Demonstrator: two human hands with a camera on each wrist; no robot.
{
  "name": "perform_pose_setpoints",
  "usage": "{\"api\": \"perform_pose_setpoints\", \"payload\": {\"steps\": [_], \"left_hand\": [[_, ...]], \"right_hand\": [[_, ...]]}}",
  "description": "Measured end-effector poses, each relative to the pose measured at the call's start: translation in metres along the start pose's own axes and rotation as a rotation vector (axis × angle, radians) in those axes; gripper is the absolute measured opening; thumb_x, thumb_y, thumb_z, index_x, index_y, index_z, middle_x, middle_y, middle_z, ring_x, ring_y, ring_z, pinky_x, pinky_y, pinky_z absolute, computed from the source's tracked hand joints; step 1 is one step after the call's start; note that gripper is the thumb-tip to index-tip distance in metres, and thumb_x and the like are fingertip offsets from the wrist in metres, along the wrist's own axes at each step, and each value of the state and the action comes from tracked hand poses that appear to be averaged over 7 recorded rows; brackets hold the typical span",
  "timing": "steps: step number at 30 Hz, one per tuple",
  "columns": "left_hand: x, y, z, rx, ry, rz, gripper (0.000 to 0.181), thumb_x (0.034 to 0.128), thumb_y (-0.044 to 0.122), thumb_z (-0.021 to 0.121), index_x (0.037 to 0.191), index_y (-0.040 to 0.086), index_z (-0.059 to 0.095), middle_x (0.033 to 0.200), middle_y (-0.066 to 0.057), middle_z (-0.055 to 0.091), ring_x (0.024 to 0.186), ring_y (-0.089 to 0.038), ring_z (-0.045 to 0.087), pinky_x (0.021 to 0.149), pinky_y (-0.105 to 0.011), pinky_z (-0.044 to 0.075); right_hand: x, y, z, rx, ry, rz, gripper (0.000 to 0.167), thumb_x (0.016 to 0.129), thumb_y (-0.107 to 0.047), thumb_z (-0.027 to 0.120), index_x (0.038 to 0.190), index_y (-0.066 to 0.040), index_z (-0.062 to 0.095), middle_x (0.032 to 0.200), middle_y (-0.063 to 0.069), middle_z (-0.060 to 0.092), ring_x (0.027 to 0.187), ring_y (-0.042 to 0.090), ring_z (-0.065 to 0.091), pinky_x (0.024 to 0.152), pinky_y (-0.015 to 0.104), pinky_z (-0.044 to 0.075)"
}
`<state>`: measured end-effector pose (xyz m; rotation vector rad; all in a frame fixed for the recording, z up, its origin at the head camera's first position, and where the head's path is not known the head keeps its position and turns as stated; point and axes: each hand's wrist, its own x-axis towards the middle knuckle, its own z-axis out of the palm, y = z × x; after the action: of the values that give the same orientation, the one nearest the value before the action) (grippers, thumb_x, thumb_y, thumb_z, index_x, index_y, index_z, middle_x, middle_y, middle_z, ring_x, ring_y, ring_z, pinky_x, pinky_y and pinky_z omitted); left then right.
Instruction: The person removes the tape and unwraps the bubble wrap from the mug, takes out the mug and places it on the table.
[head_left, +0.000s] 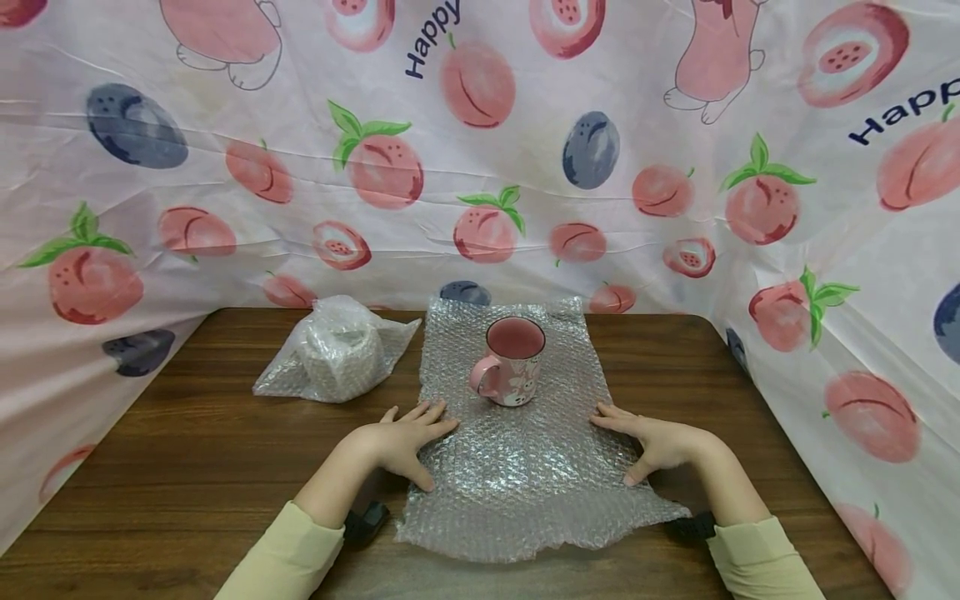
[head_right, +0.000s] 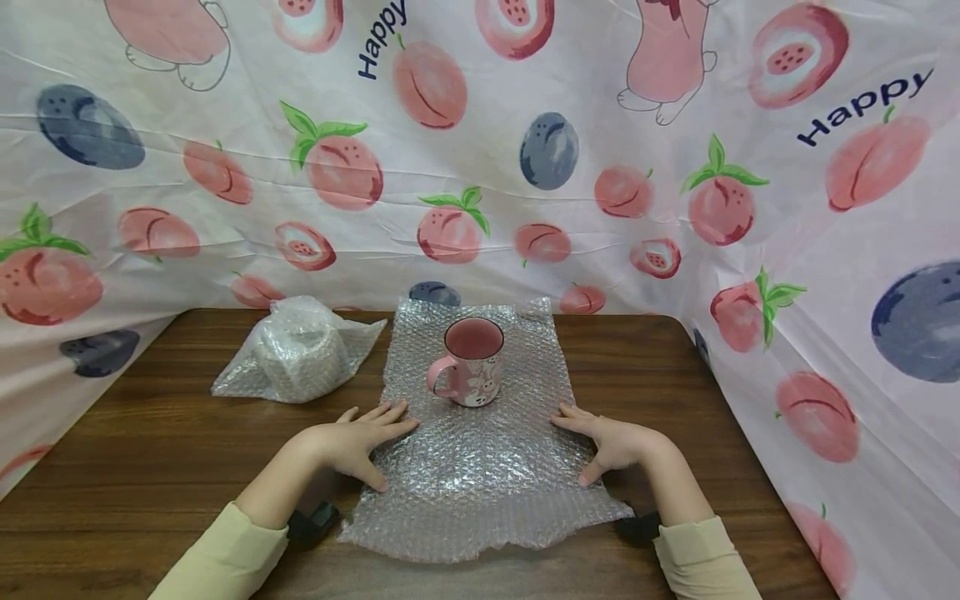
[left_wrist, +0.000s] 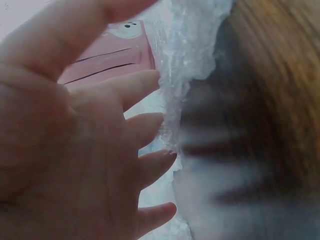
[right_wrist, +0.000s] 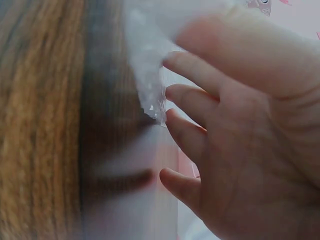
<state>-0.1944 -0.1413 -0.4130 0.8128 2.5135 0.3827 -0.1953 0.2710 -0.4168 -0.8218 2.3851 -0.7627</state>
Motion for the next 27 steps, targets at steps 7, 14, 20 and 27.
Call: {"api": "perform_pose_setpoints", "payload": {"steps": [7, 14, 20, 27], "left_hand": [[0.0, 0.002, 0.002, 0.028, -0.013, -0.006, 0.108, 0.0689, 0.044, 0.084, 0.153, 0.012, 0.025, 0.158, -0.018, 0.005, 0.143, -0.037, 0.001, 0.106, -0.065, 0.002], [0.001, 0.008, 0.005, 0.06, -0.034, -0.043, 0.119, 0.0633, 0.05, 0.086, 0.154, 0.011, 0.019, 0.158, -0.019, 0.0, 0.143, -0.037, -0.003, 0.106, -0.065, 0.001], [0.002, 0.013, 0.009, 0.086, -0.023, -0.08, 0.123, 0.0608, 0.048, 0.088, 0.154, 0.011, 0.017, 0.158, -0.018, 0.0, 0.143, -0.037, -0.004, 0.108, -0.063, 0.001], [0.0, 0.019, 0.01, 0.094, -0.015, -0.103, 0.125, 0.059, 0.046, 0.089, 0.154, 0.011, 0.017, 0.158, -0.018, 0.0, 0.143, -0.038, -0.003, 0.108, -0.063, 0.001]], "right_hand": [[0.0, 0.0, 0.003, -0.017, -0.021, 0.04, 0.107, 0.068, -0.026, 0.085, 0.151, -0.002, 0.022, 0.157, 0.023, -0.001, 0.137, 0.053, -0.002, 0.101, 0.072, 0.007], [-0.001, 0.0, 0.005, -0.045, -0.032, 0.029, 0.112, 0.066, -0.025, 0.086, 0.152, -0.002, 0.018, 0.156, 0.024, -0.005, 0.138, 0.049, -0.005, 0.1, 0.072, 0.002], [-0.001, -0.004, 0.007, -0.074, -0.021, 0.055, 0.118, 0.062, -0.024, 0.088, 0.153, -0.003, 0.016, 0.156, 0.023, -0.004, 0.14, 0.046, -0.004, 0.103, 0.069, 0.002], [0.001, -0.008, 0.012, -0.097, 0.009, 0.08, 0.121, 0.059, -0.023, 0.089, 0.152, -0.002, 0.016, 0.156, 0.024, -0.003, 0.14, 0.045, -0.003, 0.105, 0.066, 0.001]]}}
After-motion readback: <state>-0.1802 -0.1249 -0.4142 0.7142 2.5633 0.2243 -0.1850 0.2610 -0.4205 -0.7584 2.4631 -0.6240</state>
